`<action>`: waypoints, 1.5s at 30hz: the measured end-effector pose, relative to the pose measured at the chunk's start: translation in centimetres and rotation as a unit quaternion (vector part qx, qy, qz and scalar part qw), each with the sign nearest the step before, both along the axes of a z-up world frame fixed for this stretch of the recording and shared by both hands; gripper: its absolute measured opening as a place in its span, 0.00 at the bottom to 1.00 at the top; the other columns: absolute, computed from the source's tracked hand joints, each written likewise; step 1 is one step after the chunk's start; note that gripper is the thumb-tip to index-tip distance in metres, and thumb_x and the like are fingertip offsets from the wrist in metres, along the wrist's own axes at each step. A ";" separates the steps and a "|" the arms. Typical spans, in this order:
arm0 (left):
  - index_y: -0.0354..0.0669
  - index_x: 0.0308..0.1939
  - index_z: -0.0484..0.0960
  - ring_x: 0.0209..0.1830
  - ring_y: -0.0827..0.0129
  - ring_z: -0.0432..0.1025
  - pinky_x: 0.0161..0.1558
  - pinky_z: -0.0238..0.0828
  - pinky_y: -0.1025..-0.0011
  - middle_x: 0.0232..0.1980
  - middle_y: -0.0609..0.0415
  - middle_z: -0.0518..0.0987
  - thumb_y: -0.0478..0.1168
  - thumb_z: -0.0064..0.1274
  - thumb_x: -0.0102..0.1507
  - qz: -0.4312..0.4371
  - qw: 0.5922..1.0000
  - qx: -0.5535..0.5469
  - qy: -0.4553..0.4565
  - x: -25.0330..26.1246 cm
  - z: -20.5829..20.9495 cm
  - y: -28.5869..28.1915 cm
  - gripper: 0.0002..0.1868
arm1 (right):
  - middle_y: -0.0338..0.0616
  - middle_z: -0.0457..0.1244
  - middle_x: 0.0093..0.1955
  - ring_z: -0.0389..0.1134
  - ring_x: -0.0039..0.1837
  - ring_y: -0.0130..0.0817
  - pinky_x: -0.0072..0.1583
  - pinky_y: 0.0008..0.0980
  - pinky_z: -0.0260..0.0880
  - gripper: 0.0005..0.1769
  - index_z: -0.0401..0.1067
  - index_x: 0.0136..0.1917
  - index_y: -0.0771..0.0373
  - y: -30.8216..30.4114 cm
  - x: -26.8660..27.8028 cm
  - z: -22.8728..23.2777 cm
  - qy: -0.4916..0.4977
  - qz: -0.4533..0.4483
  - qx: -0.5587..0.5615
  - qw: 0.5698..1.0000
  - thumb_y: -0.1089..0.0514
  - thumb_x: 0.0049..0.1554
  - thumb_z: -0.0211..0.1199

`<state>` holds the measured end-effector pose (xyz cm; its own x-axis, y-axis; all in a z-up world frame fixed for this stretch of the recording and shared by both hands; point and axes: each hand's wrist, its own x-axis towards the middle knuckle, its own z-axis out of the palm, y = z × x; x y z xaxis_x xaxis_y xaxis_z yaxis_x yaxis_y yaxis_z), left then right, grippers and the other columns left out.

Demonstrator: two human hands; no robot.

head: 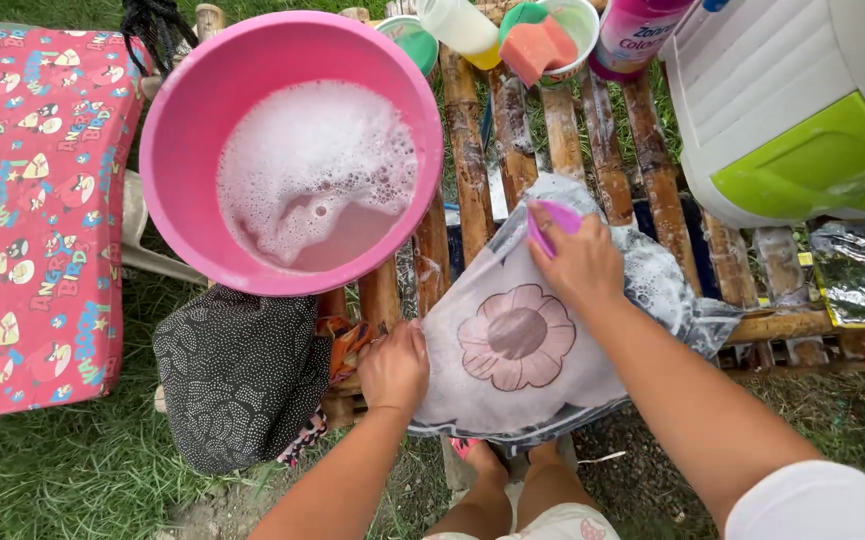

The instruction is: Manually scrub and wash several floor mats using a brush, soap, and a basin of water in an outdoor setting.

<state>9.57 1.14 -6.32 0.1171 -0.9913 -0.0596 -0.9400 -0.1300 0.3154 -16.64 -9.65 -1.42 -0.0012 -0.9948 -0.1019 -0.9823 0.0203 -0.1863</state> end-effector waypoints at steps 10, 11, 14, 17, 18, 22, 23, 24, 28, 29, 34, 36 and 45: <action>0.46 0.39 0.80 0.34 0.49 0.78 0.44 0.69 0.50 0.31 0.44 0.83 0.49 0.39 0.69 -0.007 1.000 -0.004 -0.002 0.3 -0.1 1.1 0.17 | 0.58 0.59 0.54 0.64 0.58 0.56 0.52 0.52 0.73 0.33 0.59 0.74 0.16 9.3 -0.6 0.0 -0.018 0.059 0.075 0.995 0.30 0.55 0.56; 0.46 0.39 0.80 0.34 0.49 0.78 0.44 0.70 0.51 0.31 0.45 0.83 0.49 0.38 0.70 -0.013 1.000 0.000 -0.010 0.3 -0.1 0.6 0.17 | 0.59 0.59 0.57 0.64 0.57 0.55 0.51 0.51 0.73 0.34 0.55 0.77 0.18 7.1 -4.4 -0.1 0.027 -0.039 0.079 0.996 0.28 0.58 0.52; 0.45 0.37 0.78 0.34 0.50 0.78 0.45 0.71 0.52 0.31 0.46 0.83 0.49 0.38 0.71 -0.022 0.999 -0.011 -0.027 0.6 -0.6 1.0 0.17 | 0.61 0.58 0.60 0.66 0.55 0.55 0.49 0.52 0.73 0.36 0.50 0.82 0.23 3.9 -7.8 -0.2 0.040 -0.193 0.093 0.976 0.27 0.62 0.48; 0.46 0.36 0.78 0.34 0.50 0.78 0.44 0.71 0.52 0.30 0.46 0.83 0.48 0.39 0.70 -0.024 0.999 -0.032 -0.023 0.2 -0.5 0.5 0.16 | 0.60 0.59 0.57 0.66 0.57 0.56 0.53 0.52 0.71 0.35 0.58 0.77 0.24 6.8 3.2 -0.9 -0.028 -0.119 0.048 0.991 0.28 0.57 0.54; 0.46 0.37 0.78 0.34 0.50 0.78 0.43 0.70 0.51 0.30 0.46 0.82 0.48 0.39 0.70 -0.021 0.999 -0.027 -0.016 0.2 -0.3 0.5 0.16 | 0.58 0.60 0.54 0.64 0.60 0.56 0.57 0.51 0.70 0.33 0.67 0.71 0.23 10.5 7.4 -1.0 -0.069 0.015 0.001 0.998 0.29 0.52 0.60; 0.46 0.37 0.78 0.34 0.50 0.78 0.42 0.70 0.51 0.30 0.45 0.82 0.47 0.40 0.69 -0.031 0.999 -0.025 0.001 0.4 -0.7 0.4 0.15 | 0.59 0.59 0.56 0.63 0.60 0.58 0.55 0.53 0.70 0.31 0.66 0.71 0.24 7.3 2.6 -1.2 -0.066 -0.010 0.048 0.997 0.27 0.54 0.57; 0.46 0.37 0.78 0.34 0.49 0.78 0.44 0.70 0.51 0.31 0.45 0.82 0.48 0.40 0.69 -0.026 0.999 -0.023 -0.002 0.4 -0.5 0.4 0.15 | 0.61 0.60 0.56 0.65 0.56 0.56 0.52 0.52 0.71 0.34 0.59 0.76 0.24 5.9 -0.4 -1.0 -0.019 -0.050 0.052 0.997 0.27 0.57 0.53; 0.46 0.36 0.79 0.34 0.49 0.77 0.45 0.70 0.51 0.31 0.45 0.82 0.48 0.40 0.70 -0.020 1.000 -0.021 -0.005 0.4 -0.4 0.4 0.16 | 0.62 0.60 0.56 0.66 0.52 0.55 0.49 0.51 0.71 0.37 0.52 0.82 0.23 4.6 -3.5 -0.9 0.027 -0.091 0.056 0.994 0.27 0.61 0.49; 0.46 0.36 0.79 0.35 0.49 0.78 0.46 0.70 0.52 0.32 0.44 0.83 0.48 0.40 0.70 -0.013 1.000 -0.006 -0.008 0.7 -0.6 1.2 0.16 | 0.61 0.61 0.57 0.67 0.52 0.54 0.49 0.53 0.69 0.36 0.48 0.82 0.23 3.6 -2.6 -1.1 0.065 -0.171 0.041 0.982 0.27 0.63 0.49; 0.45 0.37 0.79 0.34 0.49 0.78 0.46 0.70 0.52 0.31 0.45 0.83 0.48 0.40 0.70 -0.017 1.000 -0.017 -0.006 0.5 -0.8 1.0 0.16 | 0.64 0.60 0.55 0.66 0.50 0.55 0.47 0.51 0.71 0.37 0.48 0.81 0.22 4.5 0.5 0.5 0.011 -0.158 0.082 0.984 0.28 0.61 0.49; 0.45 0.38 0.79 0.34 0.50 0.78 0.44 0.70 0.51 0.30 0.44 0.83 0.47 0.40 0.69 -0.015 1.000 -0.009 -0.001 0.4 -0.8 0.3 0.15 | 0.54 0.61 0.49 0.67 0.51 0.51 0.52 0.49 0.71 0.31 0.64 0.71 0.18 8.3 7.3 0.7 -0.055 0.122 0.067 0.989 0.29 0.53 0.59; 0.46 0.37 0.80 0.34 0.50 0.78 0.46 0.71 0.53 0.31 0.45 0.83 0.48 0.40 0.70 -0.006 1.000 0.009 -0.012 0.5 -0.4 1.0 0.16 | 0.56 0.59 0.50 0.65 0.52 0.53 0.49 0.48 0.71 0.27 0.64 0.72 0.20 3.0 3.0 -1.1 0.023 0.064 0.010 0.998 0.30 0.59 0.55; 0.44 0.35 0.78 0.34 0.51 0.78 0.44 0.71 0.53 0.31 0.46 0.83 0.46 0.40 0.70 -0.022 0.998 -0.051 -0.011 0.3 -0.9 0.6 0.16 | 0.56 0.61 0.44 0.66 0.49 0.56 0.50 0.49 0.72 0.34 0.66 0.72 0.23 7.9 7.4 -1.0 -0.056 0.139 -0.042 0.988 0.34 0.51 0.61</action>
